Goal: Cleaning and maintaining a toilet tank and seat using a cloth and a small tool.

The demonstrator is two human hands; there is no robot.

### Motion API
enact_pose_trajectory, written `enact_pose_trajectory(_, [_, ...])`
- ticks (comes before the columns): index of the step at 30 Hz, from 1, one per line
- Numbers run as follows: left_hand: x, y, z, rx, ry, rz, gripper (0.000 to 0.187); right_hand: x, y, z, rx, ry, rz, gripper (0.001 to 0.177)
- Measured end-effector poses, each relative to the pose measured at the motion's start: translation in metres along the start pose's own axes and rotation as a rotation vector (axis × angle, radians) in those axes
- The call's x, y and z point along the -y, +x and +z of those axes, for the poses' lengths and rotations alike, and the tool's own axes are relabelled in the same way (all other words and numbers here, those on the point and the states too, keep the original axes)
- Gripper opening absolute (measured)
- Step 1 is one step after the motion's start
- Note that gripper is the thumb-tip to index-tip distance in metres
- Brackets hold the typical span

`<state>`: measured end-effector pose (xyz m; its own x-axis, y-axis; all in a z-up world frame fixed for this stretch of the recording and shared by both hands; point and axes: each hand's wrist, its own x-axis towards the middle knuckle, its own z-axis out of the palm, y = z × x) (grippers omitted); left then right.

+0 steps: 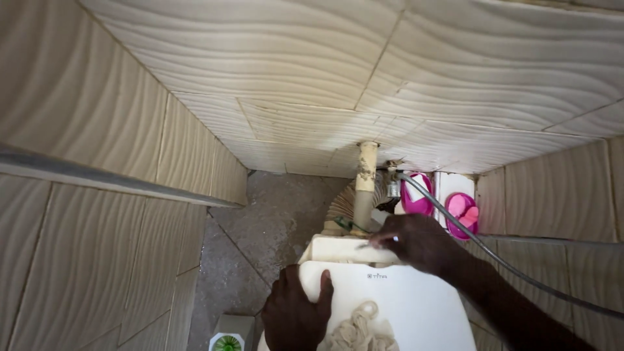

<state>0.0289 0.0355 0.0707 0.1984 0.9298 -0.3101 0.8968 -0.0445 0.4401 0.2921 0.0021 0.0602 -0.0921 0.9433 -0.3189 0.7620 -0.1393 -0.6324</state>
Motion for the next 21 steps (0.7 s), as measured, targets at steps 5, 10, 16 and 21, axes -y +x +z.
enact_pose_trajectory(5, [0.007,-0.003,0.01,-0.062,-0.034,0.092,0.052,0.002,-0.017,-0.006,0.128,-0.076,0.067,0.016])
enact_pose_trajectory(10, [0.0,0.0,0.005,0.005,0.029,-0.001,0.054,-0.016,-0.016,0.008,-0.026,0.034,0.044,0.02])
enact_pose_trajectory(16, [0.006,-0.005,0.014,-0.161,-0.012,0.1,0.05,-0.044,-0.036,0.009,-0.111,0.032,-0.125,0.022])
enact_pose_trajectory(21, [0.0,-0.006,0.01,-0.076,0.011,0.044,0.051,-0.039,-0.044,-0.009,-0.002,-0.013,0.051,0.022])
